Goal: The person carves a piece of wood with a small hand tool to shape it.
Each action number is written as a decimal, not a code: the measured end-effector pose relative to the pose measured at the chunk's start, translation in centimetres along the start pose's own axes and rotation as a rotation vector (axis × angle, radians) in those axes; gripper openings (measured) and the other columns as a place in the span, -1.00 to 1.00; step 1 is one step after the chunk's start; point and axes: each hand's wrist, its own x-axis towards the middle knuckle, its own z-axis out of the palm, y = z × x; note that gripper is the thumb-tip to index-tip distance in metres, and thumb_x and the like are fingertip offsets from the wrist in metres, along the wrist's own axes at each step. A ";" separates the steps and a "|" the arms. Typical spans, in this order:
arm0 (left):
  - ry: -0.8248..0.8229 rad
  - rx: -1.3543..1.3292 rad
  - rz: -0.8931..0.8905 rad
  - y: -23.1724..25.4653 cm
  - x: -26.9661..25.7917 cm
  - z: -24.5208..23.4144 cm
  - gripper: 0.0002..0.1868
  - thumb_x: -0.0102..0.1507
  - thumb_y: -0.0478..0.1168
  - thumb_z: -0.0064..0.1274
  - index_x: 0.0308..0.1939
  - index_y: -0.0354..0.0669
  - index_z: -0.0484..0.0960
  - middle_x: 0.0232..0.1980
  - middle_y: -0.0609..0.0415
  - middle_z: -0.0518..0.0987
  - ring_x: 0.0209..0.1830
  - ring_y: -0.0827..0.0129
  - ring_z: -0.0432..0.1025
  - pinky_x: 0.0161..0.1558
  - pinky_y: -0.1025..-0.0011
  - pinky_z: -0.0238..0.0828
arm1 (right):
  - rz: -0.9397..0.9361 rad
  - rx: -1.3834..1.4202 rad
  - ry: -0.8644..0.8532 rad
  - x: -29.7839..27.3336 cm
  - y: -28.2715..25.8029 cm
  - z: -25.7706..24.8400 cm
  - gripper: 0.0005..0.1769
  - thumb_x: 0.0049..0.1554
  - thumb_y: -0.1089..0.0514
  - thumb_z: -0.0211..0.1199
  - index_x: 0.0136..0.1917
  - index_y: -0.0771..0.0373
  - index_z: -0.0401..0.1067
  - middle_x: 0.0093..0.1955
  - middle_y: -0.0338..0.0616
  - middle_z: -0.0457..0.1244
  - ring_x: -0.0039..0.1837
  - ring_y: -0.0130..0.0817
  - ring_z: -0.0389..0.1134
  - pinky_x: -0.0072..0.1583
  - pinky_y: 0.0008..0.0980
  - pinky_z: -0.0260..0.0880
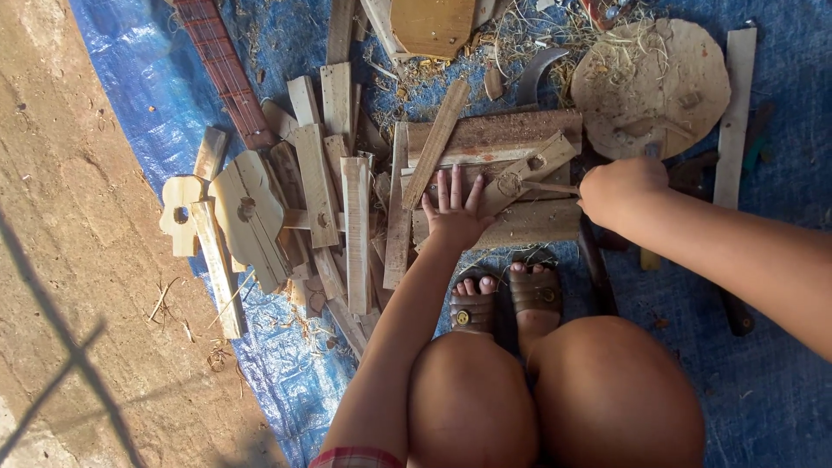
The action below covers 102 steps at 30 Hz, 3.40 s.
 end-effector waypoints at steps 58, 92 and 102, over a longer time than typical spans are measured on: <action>-0.047 0.001 -0.017 0.2 0.1 -0.6 -0.06 0.37 0.49 -0.45 0.62 0.34 -0.54 0.65 -0.10 -0.70 0.60 -0.16 -0.83 0.44 -0.46 -0.61 | 0.126 0.450 -0.390 -0.1 -1.2 -0.7 -0.24 0.30 -0.28 -0.24 -0.02 0.30 0.62 -0.33 0.01 0.47 -0.37 -0.16 0.49 -0.44 -0.23 0.43; -0.069 0.009 -0.027 0.1 0.1 -0.8 -0.05 0.36 0.50 -0.46 0.61 0.33 -0.56 0.64 -0.11 -0.71 0.60 -0.17 -0.83 0.44 -0.45 -0.61 | 0.027 0.214 0.040 2.7 0.5 8.5 -0.47 0.28 -0.06 -0.08 -0.23 0.34 0.52 -0.46 0.10 0.32 -0.44 -0.07 0.39 -0.49 -0.21 0.17; -0.047 0.009 -0.031 0.3 -0.1 -0.7 -0.06 0.37 0.48 -0.43 0.62 0.35 -0.52 0.65 -0.09 -0.68 0.61 -0.15 -0.80 0.45 -0.43 -0.59 | 0.107 0.685 -0.435 -4.3 -0.9 -3.5 -0.18 0.42 -0.29 -0.36 0.22 0.47 0.44 -0.23 0.03 0.42 -0.30 -0.10 0.44 -0.25 -0.35 0.40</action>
